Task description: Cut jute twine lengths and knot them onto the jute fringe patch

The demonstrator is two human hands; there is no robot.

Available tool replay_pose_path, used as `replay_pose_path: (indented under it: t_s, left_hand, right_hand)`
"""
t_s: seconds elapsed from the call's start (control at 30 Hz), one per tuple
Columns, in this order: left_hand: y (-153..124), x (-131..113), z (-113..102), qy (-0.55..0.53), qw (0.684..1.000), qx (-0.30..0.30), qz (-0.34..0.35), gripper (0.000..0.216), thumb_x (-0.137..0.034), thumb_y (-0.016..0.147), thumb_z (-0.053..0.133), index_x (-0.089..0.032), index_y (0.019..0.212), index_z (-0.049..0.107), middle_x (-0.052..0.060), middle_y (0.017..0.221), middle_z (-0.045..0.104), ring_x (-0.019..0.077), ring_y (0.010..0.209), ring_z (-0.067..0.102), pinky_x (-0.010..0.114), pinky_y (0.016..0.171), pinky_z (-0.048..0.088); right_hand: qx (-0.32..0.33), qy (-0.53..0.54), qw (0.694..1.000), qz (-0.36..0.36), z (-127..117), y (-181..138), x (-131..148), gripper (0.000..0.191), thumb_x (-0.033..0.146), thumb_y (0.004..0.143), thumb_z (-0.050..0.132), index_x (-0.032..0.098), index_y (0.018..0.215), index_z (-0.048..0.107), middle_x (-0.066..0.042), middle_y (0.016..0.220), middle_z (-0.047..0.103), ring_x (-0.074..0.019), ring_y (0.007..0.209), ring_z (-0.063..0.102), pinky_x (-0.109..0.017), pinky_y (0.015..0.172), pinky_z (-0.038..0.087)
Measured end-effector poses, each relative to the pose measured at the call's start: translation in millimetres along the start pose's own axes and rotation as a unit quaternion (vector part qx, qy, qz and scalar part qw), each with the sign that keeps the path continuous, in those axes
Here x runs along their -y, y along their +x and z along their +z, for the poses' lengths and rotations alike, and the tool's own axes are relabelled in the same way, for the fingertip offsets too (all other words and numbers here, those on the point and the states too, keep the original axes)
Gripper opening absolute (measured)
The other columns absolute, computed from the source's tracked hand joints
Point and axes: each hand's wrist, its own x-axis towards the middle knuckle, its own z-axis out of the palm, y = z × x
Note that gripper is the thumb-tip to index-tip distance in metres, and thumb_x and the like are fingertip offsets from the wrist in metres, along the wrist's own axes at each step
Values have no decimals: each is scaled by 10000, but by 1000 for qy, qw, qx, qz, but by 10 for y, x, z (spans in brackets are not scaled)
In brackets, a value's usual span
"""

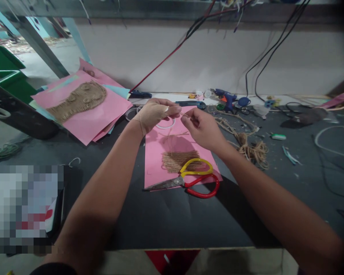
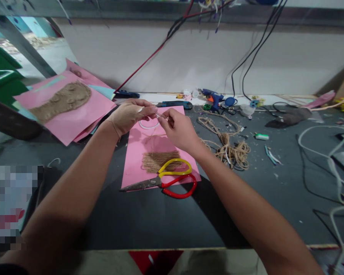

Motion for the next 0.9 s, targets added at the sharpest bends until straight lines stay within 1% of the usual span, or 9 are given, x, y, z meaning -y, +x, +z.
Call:
replay_pose_path:
  t_s: [0.1,0.23,0.37,0.5,0.57,0.63,0.77,0.9]
  left_hand:
    - [-4,14,-7,-8,1000,11,4,209,-341,764,731,-138,816,727,91,849,743,158,813,658,302,761,498]
    - [6,43,-16,-25,1000,18,-2,185,-316,773,708,-137,819,725,96,874,748,162,842,672,302,780,502]
    - [26,77,-42,-57,998,25,-7,167,-286,758,724,-133,826,725,100,877,749,163,840,678,310,785,501]
    - [32,102,-67,-74,997,26,-6,196,-304,762,744,-125,836,718,101,881,750,161,836,677,298,773,500]
    - [33,114,-77,-66,998,20,-6,218,-325,767,746,-122,842,718,102,891,752,163,846,679,293,778,502]
    - [38,129,-92,-56,998,15,-9,223,-332,771,745,-121,842,723,104,895,753,166,853,678,292,780,502]
    - [57,173,-141,-46,999,8,-18,206,-316,779,745,-120,845,740,105,889,753,168,844,676,299,776,502]
    - [64,207,-196,-52,998,0,-29,190,-312,778,761,-127,819,745,87,861,751,157,811,673,300,769,499]
  right_hand:
    - [-7,-26,1000,-11,0,-8,-11,171,367,960,569,225,867,555,30,618,543,-141,531,438,-304,552,327]
    - [-11,-34,999,-19,0,-17,-12,206,392,981,548,231,852,542,33,611,536,-144,533,441,-301,565,338]
    - [-5,-33,999,-13,1,-18,-12,234,382,1007,505,215,864,586,17,643,563,-145,556,462,-302,578,341]
    - [6,-29,999,-15,-24,-13,-4,256,351,1009,482,187,897,643,-2,675,599,-140,569,469,-296,583,333]
    - [29,-29,999,-9,-65,-1,8,267,352,1002,488,171,924,669,-7,684,620,-135,573,473,-292,586,332]
    - [70,-27,997,5,-129,21,18,275,345,992,493,159,934,688,-13,690,644,-131,571,481,-289,584,334]
    - [156,-22,987,38,-293,81,-11,283,354,967,526,164,869,712,-25,675,677,-131,550,508,-293,563,352]
    - [197,1,979,51,-420,118,-97,299,400,962,541,176,898,727,-52,735,716,-155,610,583,-314,600,415]
